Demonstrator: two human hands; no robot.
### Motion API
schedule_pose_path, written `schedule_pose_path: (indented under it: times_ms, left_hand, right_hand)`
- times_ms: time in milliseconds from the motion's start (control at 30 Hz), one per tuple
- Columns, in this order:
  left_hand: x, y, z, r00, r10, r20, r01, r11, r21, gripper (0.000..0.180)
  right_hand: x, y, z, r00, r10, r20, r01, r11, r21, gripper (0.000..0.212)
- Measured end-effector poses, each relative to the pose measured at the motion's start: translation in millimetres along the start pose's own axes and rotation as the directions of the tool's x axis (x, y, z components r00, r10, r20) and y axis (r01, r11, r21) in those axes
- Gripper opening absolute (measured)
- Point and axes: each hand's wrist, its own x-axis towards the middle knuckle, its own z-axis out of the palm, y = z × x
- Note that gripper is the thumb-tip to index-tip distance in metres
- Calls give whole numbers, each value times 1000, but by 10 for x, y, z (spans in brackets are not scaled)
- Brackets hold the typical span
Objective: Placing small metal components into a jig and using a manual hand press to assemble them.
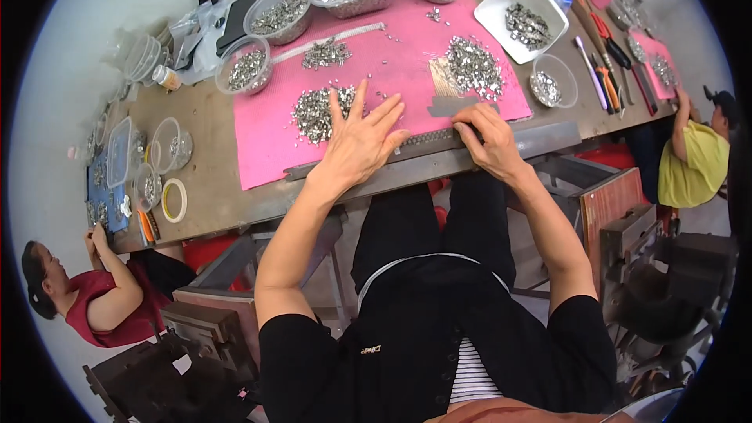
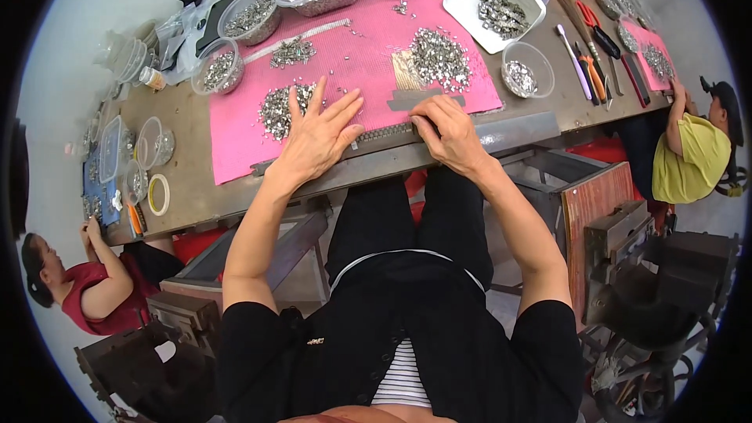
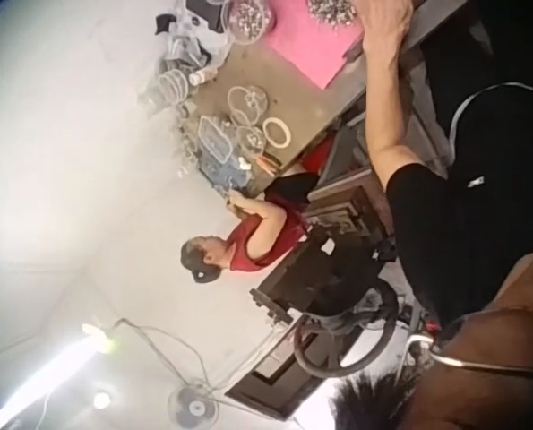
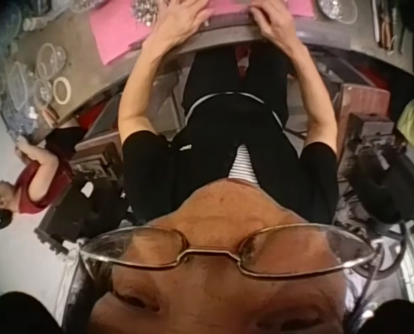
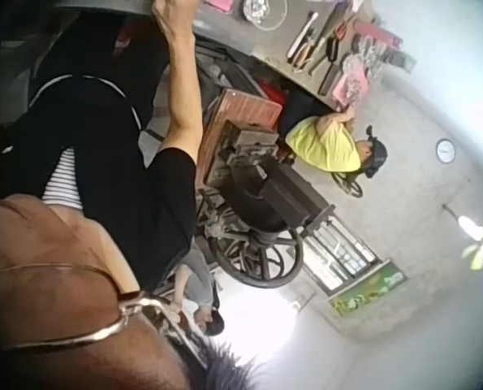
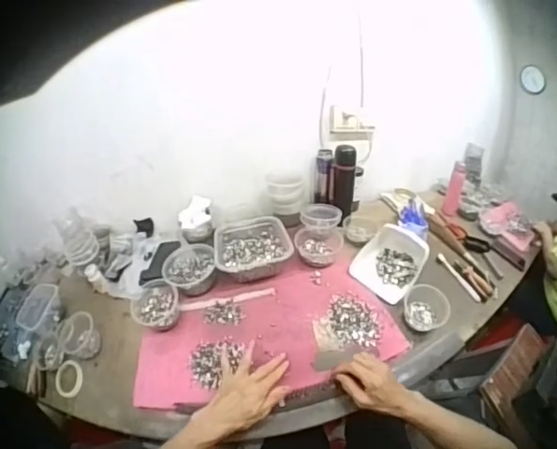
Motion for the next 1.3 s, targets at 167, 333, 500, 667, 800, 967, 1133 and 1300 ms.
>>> schedule_pose_path:
  times_ms: [167,333,500,667,800,967,1133,1300]
  left_hand:
    - [-90,-136,-102,994,-112,13,112,994,-13,54]
    - [-102,-102,-47,993,-114,4,114,993,-8,56]
    - [-154,-181,-163,983,-184,-23,183,983,-34,59]
    - [-103,-419,-194,937,-323,-136,309,944,-117,55]
    - [-21,-485,-194,899,-381,-214,343,919,-196,50]
    - [86,-466,-104,914,-329,-238,285,937,-200,44]
    - [217,-469,-16,945,-249,-211,223,965,-140,50]
    - [254,-374,61,978,-158,-134,131,972,-193,64]
  right_hand:
    - [235,117,-28,999,-42,-27,41,999,-21,14]
    - [714,169,317,981,-140,135,155,982,-109,30]
    - [917,277,616,955,-94,281,164,957,-238,44]
    - [968,57,646,896,-150,417,219,968,-121,43]
    - [988,82,686,926,-176,333,188,982,-5,42]
    - [948,130,723,913,-121,390,202,964,-175,42]
    - [972,-4,712,878,-192,438,231,972,-35,39]
    - [930,59,668,872,-219,437,306,942,-139,37]
